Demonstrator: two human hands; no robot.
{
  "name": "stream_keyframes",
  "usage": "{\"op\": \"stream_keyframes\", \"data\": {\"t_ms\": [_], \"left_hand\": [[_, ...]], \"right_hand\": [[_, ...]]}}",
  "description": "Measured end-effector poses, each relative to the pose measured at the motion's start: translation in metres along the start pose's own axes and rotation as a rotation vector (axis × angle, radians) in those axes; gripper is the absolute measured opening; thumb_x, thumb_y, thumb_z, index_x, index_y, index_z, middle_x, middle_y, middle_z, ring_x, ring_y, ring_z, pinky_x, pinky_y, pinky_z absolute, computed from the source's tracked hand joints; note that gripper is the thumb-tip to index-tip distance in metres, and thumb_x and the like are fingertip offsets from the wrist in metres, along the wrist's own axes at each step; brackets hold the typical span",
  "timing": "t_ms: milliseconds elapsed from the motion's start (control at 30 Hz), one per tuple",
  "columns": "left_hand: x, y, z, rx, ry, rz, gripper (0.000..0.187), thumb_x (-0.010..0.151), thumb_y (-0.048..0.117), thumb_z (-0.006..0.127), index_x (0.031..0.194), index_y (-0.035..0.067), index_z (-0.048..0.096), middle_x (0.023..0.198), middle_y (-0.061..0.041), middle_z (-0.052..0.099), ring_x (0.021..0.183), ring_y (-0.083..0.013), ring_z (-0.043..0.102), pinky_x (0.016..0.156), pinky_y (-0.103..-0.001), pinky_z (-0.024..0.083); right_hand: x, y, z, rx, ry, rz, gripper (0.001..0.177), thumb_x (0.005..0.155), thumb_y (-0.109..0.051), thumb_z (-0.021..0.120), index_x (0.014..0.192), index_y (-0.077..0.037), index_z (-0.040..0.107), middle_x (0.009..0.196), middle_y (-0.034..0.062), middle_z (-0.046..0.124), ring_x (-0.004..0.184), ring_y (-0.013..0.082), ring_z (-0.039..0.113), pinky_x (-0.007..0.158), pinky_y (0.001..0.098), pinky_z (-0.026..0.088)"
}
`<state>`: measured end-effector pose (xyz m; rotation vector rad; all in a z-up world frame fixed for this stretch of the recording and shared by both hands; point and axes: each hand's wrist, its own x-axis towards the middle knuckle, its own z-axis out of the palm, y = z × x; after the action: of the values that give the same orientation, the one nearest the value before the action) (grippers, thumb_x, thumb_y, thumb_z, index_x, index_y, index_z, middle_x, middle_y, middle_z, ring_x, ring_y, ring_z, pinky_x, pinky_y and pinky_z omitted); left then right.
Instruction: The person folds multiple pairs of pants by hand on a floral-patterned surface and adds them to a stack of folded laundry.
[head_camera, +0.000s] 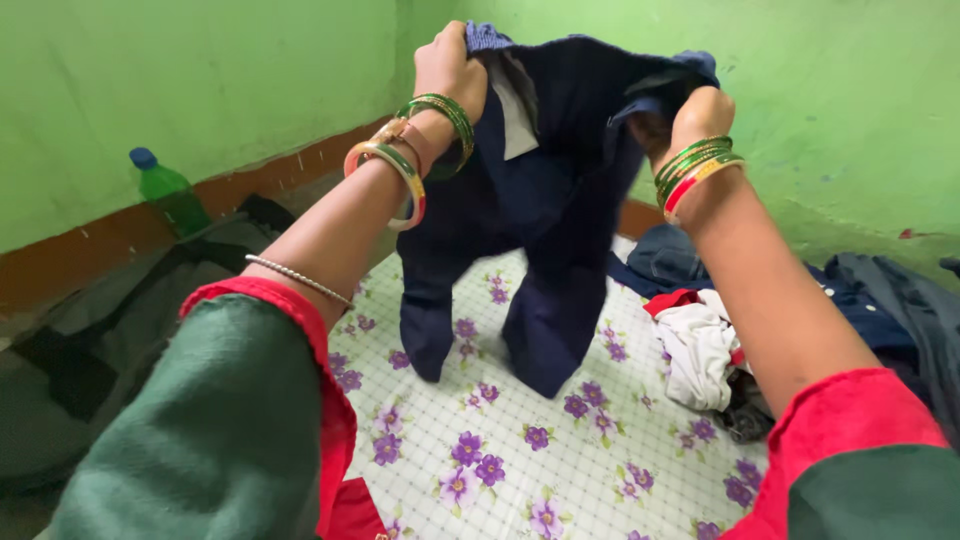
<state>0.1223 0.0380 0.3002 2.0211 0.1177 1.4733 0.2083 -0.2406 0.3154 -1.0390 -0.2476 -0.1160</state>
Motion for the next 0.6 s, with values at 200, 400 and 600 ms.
{"op": "stream_keyframes", "data": {"t_ms": [200,400,600], "left_hand": [[-0.031,-0.026,0.002,0.192,-0.346,-0.234,0.031,0.088,0.011,0.057,0.115,-0.002,0.064,0.118,-0.027,0.066,0.114,-0.0446,0.062,0.100,-0.045,0.050],[-0.070,-0.035,0.039,-0.177,-0.210,-0.446,0.044,0.078,0.007,0.058,0.120,0.006,0.070,0.116,-0.018,0.072,0.113,-0.0320,0.067,0.096,-0.038,0.051],[-0.080,0.000,0.054,-0.645,-0.308,-0.563,0.028,0.085,0.020,0.069,0.106,0.003,0.076,0.096,-0.009,0.077,0.087,-0.0149,0.069,0.079,-0.030,0.055]], "right_hand": [[0.029,0.054,-0.026,0.149,0.077,0.162,0.029,0.094,-0.026,0.045,0.099,-0.013,0.071,0.094,0.0098,0.075,0.077,0.0280,0.072,0.062,0.0470,0.062],[0.025,0.077,-0.042,0.019,0.200,0.161,0.026,0.092,-0.030,0.047,0.102,-0.019,0.068,0.103,0.0040,0.071,0.083,0.0249,0.069,0.060,0.0502,0.061],[0.039,0.091,-0.087,-0.056,-0.149,0.060,0.036,0.102,-0.031,0.045,0.110,-0.010,0.072,0.105,0.0106,0.076,0.091,0.0321,0.074,0.075,0.0520,0.064]]}}
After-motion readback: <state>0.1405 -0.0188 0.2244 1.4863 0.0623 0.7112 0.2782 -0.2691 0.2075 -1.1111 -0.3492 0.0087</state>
